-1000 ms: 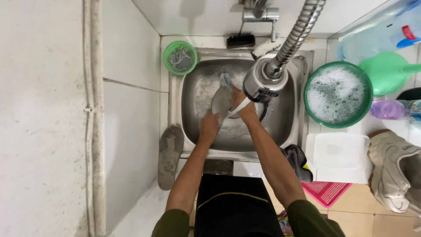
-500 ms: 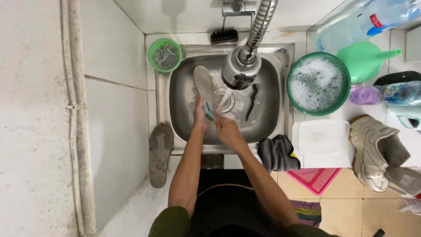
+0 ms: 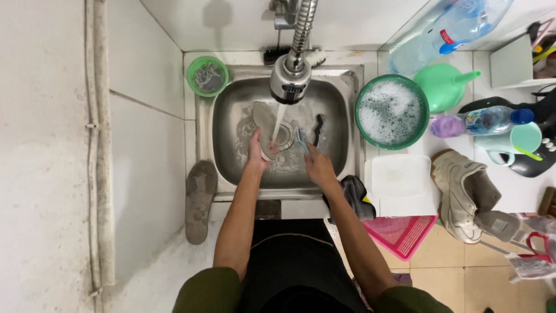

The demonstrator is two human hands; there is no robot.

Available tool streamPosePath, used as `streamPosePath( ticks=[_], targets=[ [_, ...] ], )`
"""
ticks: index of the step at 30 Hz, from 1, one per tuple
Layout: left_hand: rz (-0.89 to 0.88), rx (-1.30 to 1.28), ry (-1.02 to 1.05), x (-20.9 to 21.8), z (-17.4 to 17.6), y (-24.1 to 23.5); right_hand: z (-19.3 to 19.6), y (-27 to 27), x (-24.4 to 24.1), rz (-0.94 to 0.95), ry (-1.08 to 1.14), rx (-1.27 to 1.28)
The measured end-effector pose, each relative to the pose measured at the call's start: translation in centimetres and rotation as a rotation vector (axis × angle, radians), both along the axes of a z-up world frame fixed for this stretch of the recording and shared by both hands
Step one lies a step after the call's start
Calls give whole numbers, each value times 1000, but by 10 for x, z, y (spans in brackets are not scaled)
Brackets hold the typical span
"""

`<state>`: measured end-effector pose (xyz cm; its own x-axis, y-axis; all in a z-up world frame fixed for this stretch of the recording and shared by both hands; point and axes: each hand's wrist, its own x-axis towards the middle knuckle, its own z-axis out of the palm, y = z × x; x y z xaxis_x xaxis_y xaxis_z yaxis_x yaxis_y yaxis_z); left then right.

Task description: The person washes a white sneaker in a kitchen sink using a brush and running water. They scrub the shoe's exterior and interior, rinse it thoroughly, and then place it on a pink plastic basket on the floor.

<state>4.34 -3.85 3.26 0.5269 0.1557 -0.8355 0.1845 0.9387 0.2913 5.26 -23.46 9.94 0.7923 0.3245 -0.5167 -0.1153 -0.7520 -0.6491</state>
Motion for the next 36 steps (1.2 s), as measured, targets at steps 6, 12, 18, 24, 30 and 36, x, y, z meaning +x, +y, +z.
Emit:
streamPosePath(
  ticks=[6,12,18,24,30,36],
  targets=[
    [-36,117,159,15,-9,-14,-8,24,-2,174,-208,-273],
    [-73,32,113,-2,13,-19,27,64,9,425,-202,287],
    [-861,570,-66,-49,58,2,13,86,27,477,-711,59],
    [-692,1294,-464,-38,94,0,39,103,54,182,-179,228],
    [-577,1315,-387,-14,94,15,54,80,70,131,-269,455],
    [-544,1401,-464,-3,98,16,36,64,70,353,87,428]
  ],
)
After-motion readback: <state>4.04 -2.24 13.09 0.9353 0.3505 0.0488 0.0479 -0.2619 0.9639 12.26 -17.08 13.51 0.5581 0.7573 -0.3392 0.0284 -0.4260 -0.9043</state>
